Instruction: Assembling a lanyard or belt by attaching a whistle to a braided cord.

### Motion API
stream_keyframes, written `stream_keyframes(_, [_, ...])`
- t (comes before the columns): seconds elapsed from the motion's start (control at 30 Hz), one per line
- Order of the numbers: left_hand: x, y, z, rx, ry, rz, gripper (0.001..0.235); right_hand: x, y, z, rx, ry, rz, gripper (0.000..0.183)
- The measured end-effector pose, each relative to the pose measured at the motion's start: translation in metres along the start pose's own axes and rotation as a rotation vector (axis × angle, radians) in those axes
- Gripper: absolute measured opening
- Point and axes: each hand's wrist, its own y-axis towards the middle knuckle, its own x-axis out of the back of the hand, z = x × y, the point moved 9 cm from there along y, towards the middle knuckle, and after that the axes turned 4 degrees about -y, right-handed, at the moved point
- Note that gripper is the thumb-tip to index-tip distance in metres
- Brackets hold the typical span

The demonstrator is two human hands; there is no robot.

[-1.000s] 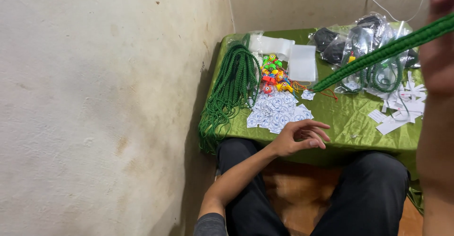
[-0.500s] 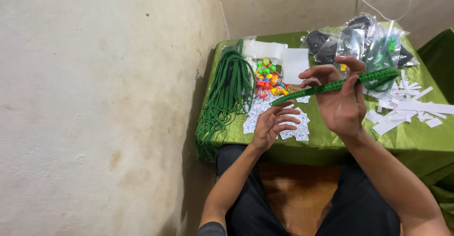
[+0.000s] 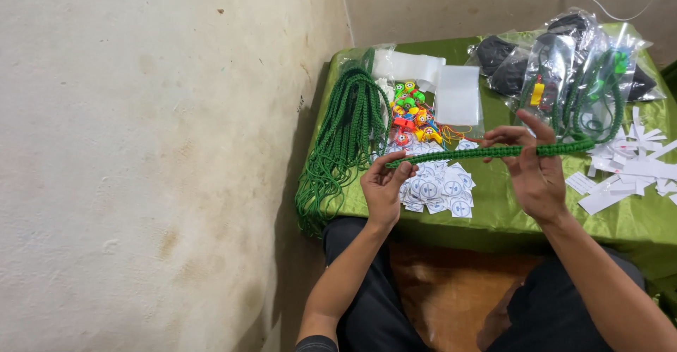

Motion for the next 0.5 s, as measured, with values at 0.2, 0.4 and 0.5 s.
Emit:
stream_keyframes(0.2, [0.009,0.001,-0.013,-0.082,0.089,-0.076,0.027,0.034,-0.027,-0.033,-0.226,-0.128,-0.043,0.033])
stream_keyframes(0.4, [0.001,0.004,-0.005,-0.023,0.204,-0.034,0.034,0.07,-0.043,-0.06,-0.422,0.163,-0.162,0.024])
stream_keyframes(0.5, [0.001,0.007,0.011,0.082,0.191,-0.046,0.039,0.084,-0.05,-0.066,-0.487,0.098,-0.211,0.025])
